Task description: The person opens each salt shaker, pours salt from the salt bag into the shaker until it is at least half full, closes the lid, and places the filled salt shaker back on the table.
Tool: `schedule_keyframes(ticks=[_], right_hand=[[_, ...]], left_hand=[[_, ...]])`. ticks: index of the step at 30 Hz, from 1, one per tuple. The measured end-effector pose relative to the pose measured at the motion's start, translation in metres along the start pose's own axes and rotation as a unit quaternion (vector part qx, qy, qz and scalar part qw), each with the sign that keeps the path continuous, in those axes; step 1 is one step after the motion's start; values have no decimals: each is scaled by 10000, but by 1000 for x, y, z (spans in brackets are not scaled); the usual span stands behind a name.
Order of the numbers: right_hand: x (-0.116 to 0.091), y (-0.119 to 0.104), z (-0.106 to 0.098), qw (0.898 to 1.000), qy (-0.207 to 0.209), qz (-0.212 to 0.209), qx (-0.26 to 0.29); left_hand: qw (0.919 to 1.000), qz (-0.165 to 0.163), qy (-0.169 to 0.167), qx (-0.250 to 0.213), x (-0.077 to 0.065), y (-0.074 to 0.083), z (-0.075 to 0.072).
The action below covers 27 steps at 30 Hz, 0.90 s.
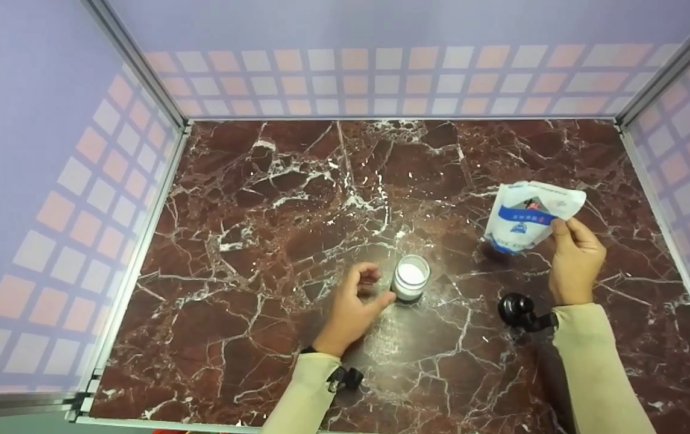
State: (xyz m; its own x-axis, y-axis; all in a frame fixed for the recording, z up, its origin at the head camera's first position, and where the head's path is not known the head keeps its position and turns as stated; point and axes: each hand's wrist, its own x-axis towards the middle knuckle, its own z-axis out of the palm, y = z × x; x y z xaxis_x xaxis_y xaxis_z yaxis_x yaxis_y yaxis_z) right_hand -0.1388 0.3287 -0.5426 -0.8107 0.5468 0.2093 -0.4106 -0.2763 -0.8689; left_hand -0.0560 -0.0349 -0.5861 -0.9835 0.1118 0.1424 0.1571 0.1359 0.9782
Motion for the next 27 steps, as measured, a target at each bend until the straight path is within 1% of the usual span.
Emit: schedule_keyframes(ticks=[3, 8, 11, 14, 17, 21, 24, 27], right_hand=[[-4, 4, -6, 9998, 70, 95, -134], [-11, 12, -20, 9979, 155, 259, -569], [-16, 15, -29, 9980, 179, 346, -495], [-19, 14, -34, 9983, 86, 430, -391], [-20, 11, -37, 9976, -63, 531, -450], [-19, 6, -37, 9957, -203, 646, -636], [-18, 2, -36, 9935, -235, 741, -826], [-16, -1, -36, 9895, -282, 813, -1161]], left_hand=[[9999, -100, -128, 34, -1, -1, 0], [9999, 76, -64, 133, -3, -2, 0], [9996, 166, 6, 223, -4, -3, 0], [9996, 170, 24, 241, -5, -2, -1], [9996, 178, 34, 199, -4, -2, -1], [9997, 219, -51, 95, -1, -1, 1], [9995, 224, -134, 149, 3, 0, 3], [9992, 209, -154, 314, 7, 1, 5]])
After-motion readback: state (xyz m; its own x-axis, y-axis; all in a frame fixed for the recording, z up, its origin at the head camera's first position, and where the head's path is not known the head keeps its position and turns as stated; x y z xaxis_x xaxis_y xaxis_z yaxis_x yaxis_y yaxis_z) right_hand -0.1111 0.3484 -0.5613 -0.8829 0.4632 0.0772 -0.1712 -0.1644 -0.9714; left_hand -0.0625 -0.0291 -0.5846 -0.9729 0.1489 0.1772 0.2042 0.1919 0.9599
